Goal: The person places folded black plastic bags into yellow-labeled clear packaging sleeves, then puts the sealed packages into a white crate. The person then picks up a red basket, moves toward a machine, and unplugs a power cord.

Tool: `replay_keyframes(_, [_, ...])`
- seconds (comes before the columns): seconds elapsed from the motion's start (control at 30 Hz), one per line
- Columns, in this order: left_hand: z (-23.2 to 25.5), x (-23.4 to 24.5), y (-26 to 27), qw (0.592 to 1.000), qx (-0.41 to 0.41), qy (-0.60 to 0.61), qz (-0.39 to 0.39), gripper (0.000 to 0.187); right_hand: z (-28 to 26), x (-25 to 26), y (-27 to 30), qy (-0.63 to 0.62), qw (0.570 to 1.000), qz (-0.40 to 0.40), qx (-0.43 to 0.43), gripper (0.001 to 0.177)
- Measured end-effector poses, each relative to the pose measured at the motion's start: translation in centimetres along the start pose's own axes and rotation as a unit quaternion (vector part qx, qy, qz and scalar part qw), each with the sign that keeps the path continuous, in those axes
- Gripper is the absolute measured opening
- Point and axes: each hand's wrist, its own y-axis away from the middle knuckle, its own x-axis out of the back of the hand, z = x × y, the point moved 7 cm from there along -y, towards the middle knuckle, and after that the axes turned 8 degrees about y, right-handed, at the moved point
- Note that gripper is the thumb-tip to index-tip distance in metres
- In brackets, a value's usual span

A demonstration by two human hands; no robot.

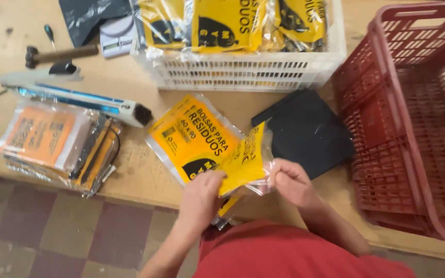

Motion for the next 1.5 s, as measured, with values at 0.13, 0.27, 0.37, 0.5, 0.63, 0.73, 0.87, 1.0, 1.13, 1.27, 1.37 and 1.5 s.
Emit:
replay_keyframes(0.13, [-3.7,3.6,-4.8,0.995,-0.027,-0.06,0.07,0.044,3.3,5.4,-0.8,0.191,0.969,0.158,0.015,0.023])
replay_keyframes(0.27, [2.1,12.5,-12.4,0.961,-0.116,-0.185,0.171,0.034,13.5,10.5,2.4,0.674,0.72,0.161,-0.041,0.039])
replay_keyframes(0.37, [7.6,16.8,-19.2,0.857,-0.212,-0.336,0.329,0.021,16.8,10.9,3.9,0.785,0.601,0.14,-0.059,0.065])
replay_keyframes(0.5, [8.3,14.7,-28.0,0.789,-0.3,-0.378,0.381,0.012,17.8,11.9,3.5,0.825,0.544,0.147,-0.039,0.059])
replay_keyframes(0.63, [6.1,7.5,-28.0,0.878,-0.292,-0.297,0.237,0.04,19.0,13.9,3.4,0.819,0.555,0.125,-0.082,0.036])
replay_keyframes(0.73, [3.7,0.5,-24.9,0.934,-0.273,-0.222,0.055,0.03,19.6,13.9,3.3,0.82,0.558,0.123,-0.037,0.024])
replay_keyframes(0.87, [0.1,-6.1,-18.6,0.953,-0.03,0.006,-0.301,0.025,20.4,12.6,3.1,0.864,0.489,0.119,0.017,0.037])
replay_keyframes(1.0, [-1.7,-8.1,-12.7,0.924,0.08,0.089,-0.362,0.029,19.4,12.6,2.3,0.867,0.48,0.126,0.046,0.033])
replay_keyframes(1.13, [-3.7,-9.3,-8.9,0.906,0.17,0.183,-0.341,0.041,18.4,13.3,2.2,0.841,0.527,0.117,0.041,0.017])
replay_keyframes(1.27, [-8.6,-13.0,-6.6,0.871,0.296,0.275,-0.279,0.068,17.7,9.6,4.5,0.775,0.63,0.036,0.038,0.025])
replay_keyframes(1.37, [-11.2,-17.1,-5.2,0.856,0.32,0.32,-0.25,0.062,17.9,5.1,7.4,0.692,0.719,-0.038,0.056,0.034])
replay_keyframes(1.5, [-15.8,-25.0,-3.4,0.871,0.335,0.293,-0.206,0.051,15.0,1.8,7.5,0.621,0.77,-0.095,0.111,0.036])
